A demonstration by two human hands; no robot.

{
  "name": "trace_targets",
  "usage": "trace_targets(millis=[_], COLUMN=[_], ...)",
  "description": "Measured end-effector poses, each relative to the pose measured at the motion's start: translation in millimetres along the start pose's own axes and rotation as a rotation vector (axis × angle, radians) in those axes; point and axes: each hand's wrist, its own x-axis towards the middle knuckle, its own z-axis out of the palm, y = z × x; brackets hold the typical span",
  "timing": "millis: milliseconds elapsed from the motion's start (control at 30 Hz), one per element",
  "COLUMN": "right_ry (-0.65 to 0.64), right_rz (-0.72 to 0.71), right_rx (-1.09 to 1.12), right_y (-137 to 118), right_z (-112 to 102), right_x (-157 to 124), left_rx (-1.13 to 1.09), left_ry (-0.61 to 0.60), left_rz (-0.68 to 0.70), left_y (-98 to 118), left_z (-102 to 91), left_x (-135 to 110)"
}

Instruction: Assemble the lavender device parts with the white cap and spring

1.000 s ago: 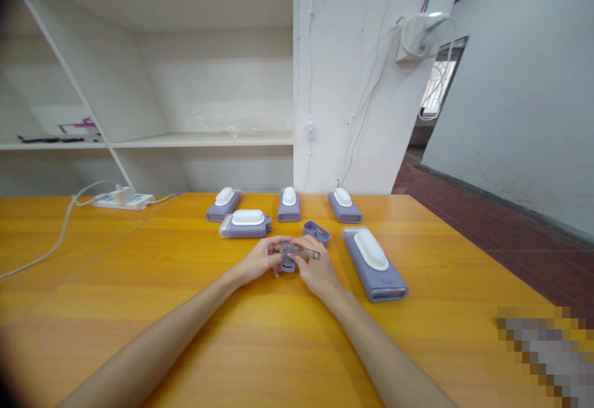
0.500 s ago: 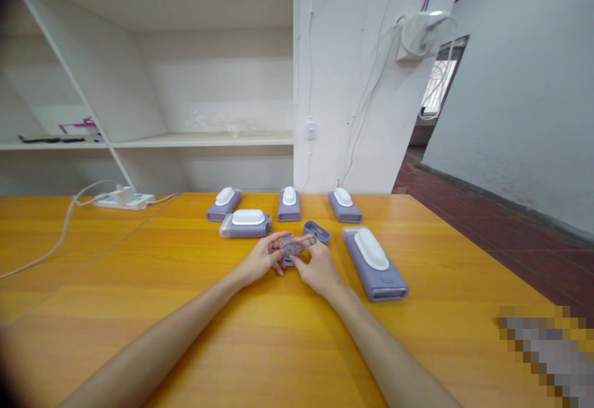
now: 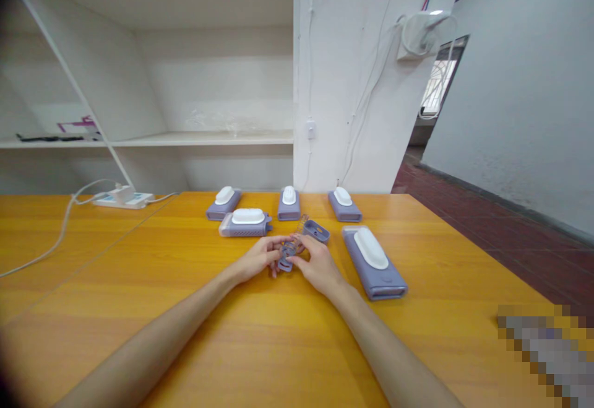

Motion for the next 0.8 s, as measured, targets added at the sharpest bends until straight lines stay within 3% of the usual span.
trace_targets(millis=[600, 800], right_ry=[-0.084, -0.044], right_rz=[0.027, 0.042], right_rx=[0.023, 0.028], right_y=[-9.6, -8.5], right_z=[0.3, 0.9], right_x=[2.2, 0.9], left_rx=[0.002, -0.097], left_ry=[-0.084, 0.015], left_rz=[-0.018, 0.003], left_y=[9.7, 4.8], left_z=[-1.4, 3.1], left_x=[-5.1, -3.9])
